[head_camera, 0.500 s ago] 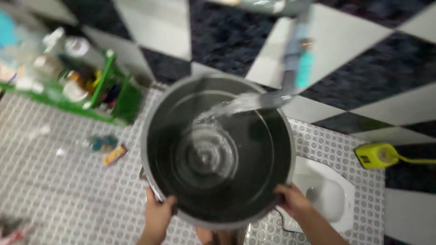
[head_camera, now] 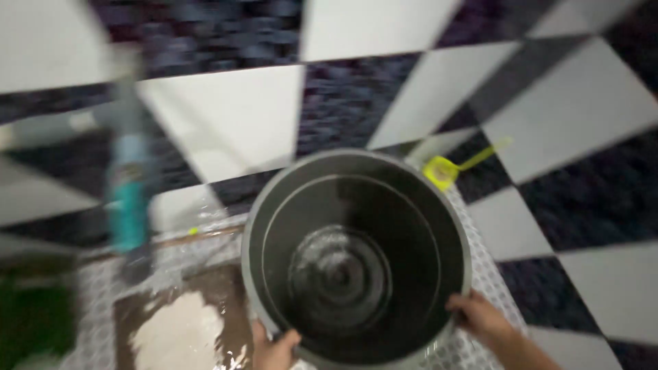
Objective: Washing a bucket and a loofah in a bathroom using soap and water from a tap.
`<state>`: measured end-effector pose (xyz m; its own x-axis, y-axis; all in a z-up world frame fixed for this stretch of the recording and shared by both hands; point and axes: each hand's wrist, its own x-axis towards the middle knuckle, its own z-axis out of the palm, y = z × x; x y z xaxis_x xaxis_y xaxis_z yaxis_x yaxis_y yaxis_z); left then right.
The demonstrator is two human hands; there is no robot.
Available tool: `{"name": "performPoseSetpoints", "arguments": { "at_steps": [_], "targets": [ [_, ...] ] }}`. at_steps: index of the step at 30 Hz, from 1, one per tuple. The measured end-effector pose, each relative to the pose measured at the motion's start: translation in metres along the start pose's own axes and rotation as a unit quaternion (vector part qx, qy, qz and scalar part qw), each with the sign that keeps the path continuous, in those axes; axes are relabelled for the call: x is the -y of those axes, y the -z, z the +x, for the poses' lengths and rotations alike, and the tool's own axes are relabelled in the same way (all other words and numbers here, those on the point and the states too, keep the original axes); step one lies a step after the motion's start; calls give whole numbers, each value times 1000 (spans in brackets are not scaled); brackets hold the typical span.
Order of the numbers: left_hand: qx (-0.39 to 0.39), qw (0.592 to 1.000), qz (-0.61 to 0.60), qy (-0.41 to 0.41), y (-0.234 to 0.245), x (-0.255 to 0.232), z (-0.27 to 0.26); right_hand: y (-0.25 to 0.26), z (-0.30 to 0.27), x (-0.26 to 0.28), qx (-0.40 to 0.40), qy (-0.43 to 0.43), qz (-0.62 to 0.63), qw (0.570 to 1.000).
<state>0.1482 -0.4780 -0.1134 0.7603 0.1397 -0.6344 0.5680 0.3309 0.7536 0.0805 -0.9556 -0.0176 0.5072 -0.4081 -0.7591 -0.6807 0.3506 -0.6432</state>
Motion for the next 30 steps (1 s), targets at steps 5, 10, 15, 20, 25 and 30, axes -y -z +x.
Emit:
{"name": "performPoseSetpoints", "arguments": {
  "at_steps": [5, 10, 15, 20, 25, 30],
  "targets": [
    [84, 980, 144, 106, -106, -87, -11, 41, 42, 42, -32, 39, -23, 998],
    [100, 974, 159, 128, -159, -83, 35, 59, 97, 38, -35, 29, 12, 999],
    [106, 971, 158, 143, -170, -66, 56, 35, 75, 50, -36, 50, 56, 997],
    [161, 953, 193, 170, -174, -113, 33, 30, 71, 61, -109, 56, -89, 989],
    [142, 841, 513, -100, -101, -90, 111, 14, 92, 79, -332, 180, -324, 867],
    [72, 944, 317, -61, -38, -169, 87, -193, -82, 154, -259, 646, -329, 638]
  ]
}}
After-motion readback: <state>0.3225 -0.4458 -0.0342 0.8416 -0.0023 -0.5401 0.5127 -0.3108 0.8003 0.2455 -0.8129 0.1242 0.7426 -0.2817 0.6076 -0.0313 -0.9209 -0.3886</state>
